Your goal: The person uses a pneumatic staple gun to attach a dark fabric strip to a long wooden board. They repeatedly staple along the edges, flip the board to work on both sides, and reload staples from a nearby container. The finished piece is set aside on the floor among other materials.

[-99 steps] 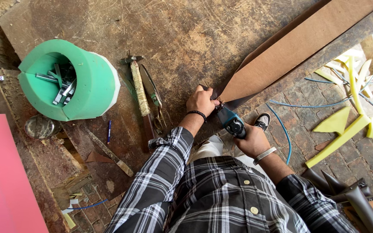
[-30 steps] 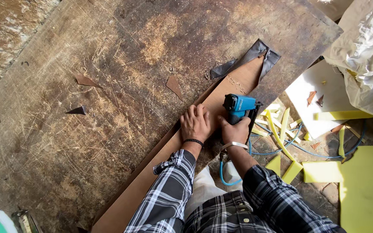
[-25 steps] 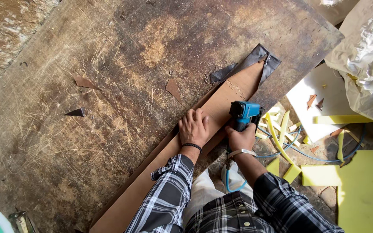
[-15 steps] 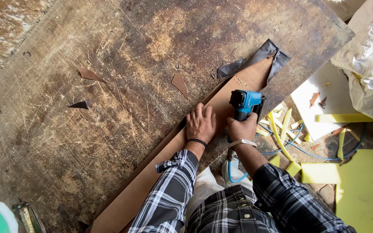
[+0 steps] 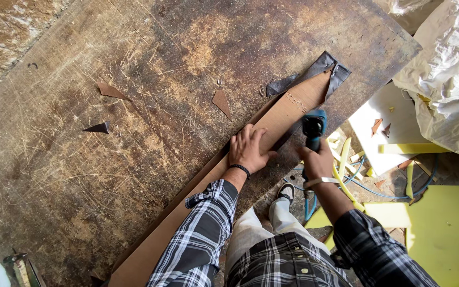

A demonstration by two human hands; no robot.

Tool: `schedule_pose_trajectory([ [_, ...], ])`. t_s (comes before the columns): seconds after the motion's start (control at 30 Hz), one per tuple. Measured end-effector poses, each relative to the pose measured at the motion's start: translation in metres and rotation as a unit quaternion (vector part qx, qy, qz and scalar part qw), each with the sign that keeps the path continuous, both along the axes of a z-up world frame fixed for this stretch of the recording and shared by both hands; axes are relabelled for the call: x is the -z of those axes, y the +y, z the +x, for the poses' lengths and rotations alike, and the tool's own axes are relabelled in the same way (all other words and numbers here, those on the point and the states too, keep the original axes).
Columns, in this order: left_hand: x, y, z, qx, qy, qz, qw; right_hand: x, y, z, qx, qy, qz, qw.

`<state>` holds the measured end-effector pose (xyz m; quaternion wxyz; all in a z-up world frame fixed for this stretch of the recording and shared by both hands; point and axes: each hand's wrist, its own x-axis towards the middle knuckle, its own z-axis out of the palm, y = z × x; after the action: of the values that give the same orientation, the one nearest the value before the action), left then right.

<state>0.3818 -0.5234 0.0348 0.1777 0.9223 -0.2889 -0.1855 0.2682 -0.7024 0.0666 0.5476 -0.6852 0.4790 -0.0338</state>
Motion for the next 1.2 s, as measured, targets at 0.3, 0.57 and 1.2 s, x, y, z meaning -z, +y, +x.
schedule_pose_trajectory([
  [0.3, 0.003, -0.002, -0.003, -0.017, 0.014, -0.003, 1.0, 0.005, -0.012, -0.063, -0.187, 0.046, 0.081, 0.978],
  [0.57, 0.006, -0.003, -0.004, -0.023, 0.009, -0.009, 1.0, 0.017, -0.01, -0.054, -0.245, 0.087, 0.045, 0.964],
  [1.2, 0.007, -0.002, -0.004, -0.03, -0.005, -0.021, 0.999, 0.005, 0.057, -0.039, -0.071, 0.009, 0.056, 0.996],
])
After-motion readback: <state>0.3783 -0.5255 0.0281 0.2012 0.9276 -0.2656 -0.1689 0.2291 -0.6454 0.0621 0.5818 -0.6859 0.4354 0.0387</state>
